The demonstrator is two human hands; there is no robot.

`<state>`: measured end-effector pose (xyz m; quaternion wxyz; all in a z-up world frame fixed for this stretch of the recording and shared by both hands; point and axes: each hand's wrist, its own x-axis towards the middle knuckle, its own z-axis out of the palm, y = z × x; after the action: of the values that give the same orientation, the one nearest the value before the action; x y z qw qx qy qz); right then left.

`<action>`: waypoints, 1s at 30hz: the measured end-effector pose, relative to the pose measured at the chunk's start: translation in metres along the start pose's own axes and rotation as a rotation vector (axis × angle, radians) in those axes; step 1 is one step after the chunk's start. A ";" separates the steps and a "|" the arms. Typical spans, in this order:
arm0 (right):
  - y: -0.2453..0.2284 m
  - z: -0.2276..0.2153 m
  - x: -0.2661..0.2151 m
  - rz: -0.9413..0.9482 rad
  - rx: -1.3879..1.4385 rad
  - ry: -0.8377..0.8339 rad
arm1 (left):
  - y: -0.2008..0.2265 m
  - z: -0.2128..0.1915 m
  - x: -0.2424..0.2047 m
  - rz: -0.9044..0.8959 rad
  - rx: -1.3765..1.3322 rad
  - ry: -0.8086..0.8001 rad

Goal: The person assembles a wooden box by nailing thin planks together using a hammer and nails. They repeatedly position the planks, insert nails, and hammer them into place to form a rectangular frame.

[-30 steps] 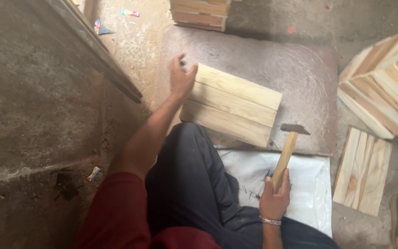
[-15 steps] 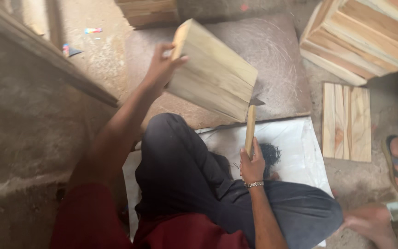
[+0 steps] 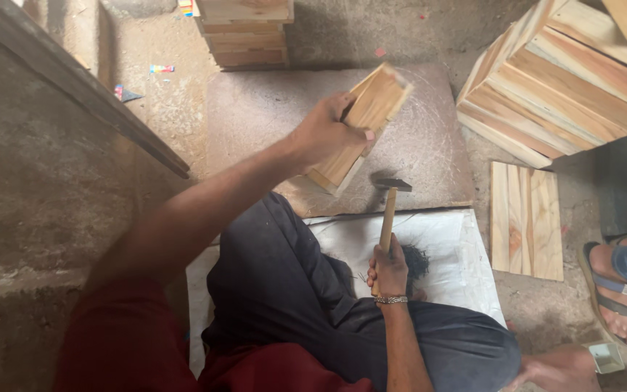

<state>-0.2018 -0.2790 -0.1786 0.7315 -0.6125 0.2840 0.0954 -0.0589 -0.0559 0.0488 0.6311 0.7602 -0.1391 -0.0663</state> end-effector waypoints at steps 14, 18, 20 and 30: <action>0.009 0.004 0.005 -0.040 -0.012 -0.055 | 0.049 -0.130 0.047 0.670 1.242 0.333; 0.009 0.008 0.008 -0.016 -0.002 -0.025 | -0.004 -0.193 0.138 0.393 1.474 0.321; 0.011 0.012 0.008 -0.003 -0.023 -0.004 | -0.037 -0.231 0.161 0.520 1.560 0.382; 0.005 0.017 0.027 0.072 -0.012 -0.034 | -0.107 -0.275 0.178 0.175 1.526 0.295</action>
<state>-0.1774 -0.2673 -0.1959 0.7286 -0.6046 0.2927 0.1339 0.2005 0.1681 0.0109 -0.0514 0.9712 -0.1204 0.1992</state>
